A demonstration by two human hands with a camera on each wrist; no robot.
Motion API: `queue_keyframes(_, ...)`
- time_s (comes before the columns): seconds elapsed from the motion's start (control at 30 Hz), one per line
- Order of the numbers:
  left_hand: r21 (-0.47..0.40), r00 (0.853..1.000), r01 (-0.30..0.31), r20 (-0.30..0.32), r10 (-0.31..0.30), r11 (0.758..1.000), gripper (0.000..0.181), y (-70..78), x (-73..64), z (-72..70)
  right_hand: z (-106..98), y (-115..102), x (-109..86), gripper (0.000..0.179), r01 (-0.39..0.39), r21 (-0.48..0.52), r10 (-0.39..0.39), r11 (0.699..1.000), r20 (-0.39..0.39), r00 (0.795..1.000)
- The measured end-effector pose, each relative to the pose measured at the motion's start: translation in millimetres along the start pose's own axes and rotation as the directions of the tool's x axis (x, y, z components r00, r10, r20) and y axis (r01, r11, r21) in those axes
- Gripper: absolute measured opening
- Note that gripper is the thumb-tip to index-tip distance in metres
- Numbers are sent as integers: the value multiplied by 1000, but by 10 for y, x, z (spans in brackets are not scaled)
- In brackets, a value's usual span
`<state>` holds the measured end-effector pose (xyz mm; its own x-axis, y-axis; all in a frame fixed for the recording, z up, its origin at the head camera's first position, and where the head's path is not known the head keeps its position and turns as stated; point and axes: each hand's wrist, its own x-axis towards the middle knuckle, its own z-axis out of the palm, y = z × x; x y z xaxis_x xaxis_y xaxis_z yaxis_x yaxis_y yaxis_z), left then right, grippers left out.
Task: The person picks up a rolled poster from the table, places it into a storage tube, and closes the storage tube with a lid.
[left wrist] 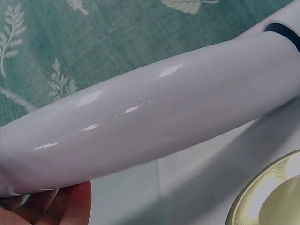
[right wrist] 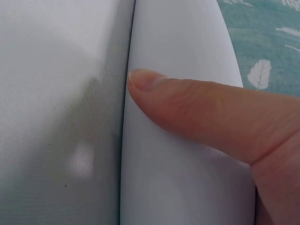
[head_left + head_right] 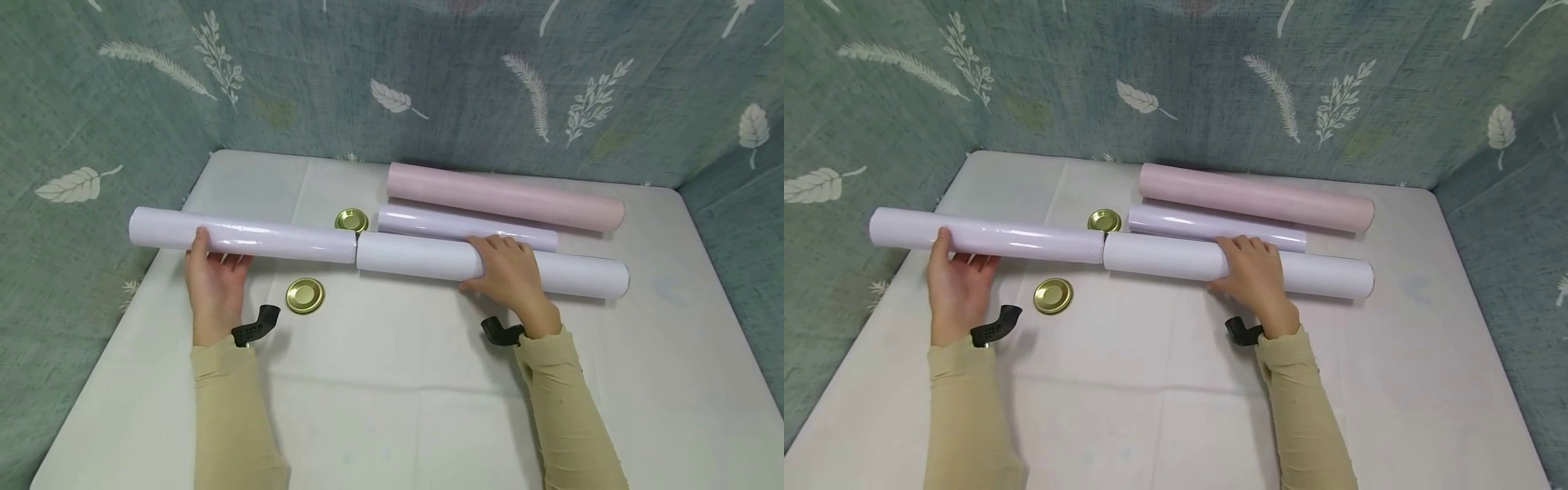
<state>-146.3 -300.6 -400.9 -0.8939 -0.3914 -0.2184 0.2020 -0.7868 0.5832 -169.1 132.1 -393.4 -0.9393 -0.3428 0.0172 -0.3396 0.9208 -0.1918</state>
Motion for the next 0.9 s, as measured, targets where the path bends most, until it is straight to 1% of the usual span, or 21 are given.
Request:
queue_keyframes(0.2,17,1000,2,27,-2,1000,55,-19,15,-2,-4,-4,-1,85,4,0,-4,1000,2,1000)
queue_keyframes(0.37,0,999,23,49,-23,1000,53,-23,34,6,-6,-4,-3,84,8,-1,-8,1000,-5,1000)
queue_keyframes(0.47,7,998,35,61,-36,999,52,-25,36,26,-13,-4,4,84,10,-2,-10,1000,-8,1000)
queue_keyframes(0.67,6,994,71,77,-71,997,52,-38,27,48,-17,7,9,84,12,-1,-12,1000,-7,1000)
queue_keyframes(0.9,-44,988,132,80,-129,990,54,-69,81,-16,-12,-1,-6,84,8,3,-8,1000,-2,1000)
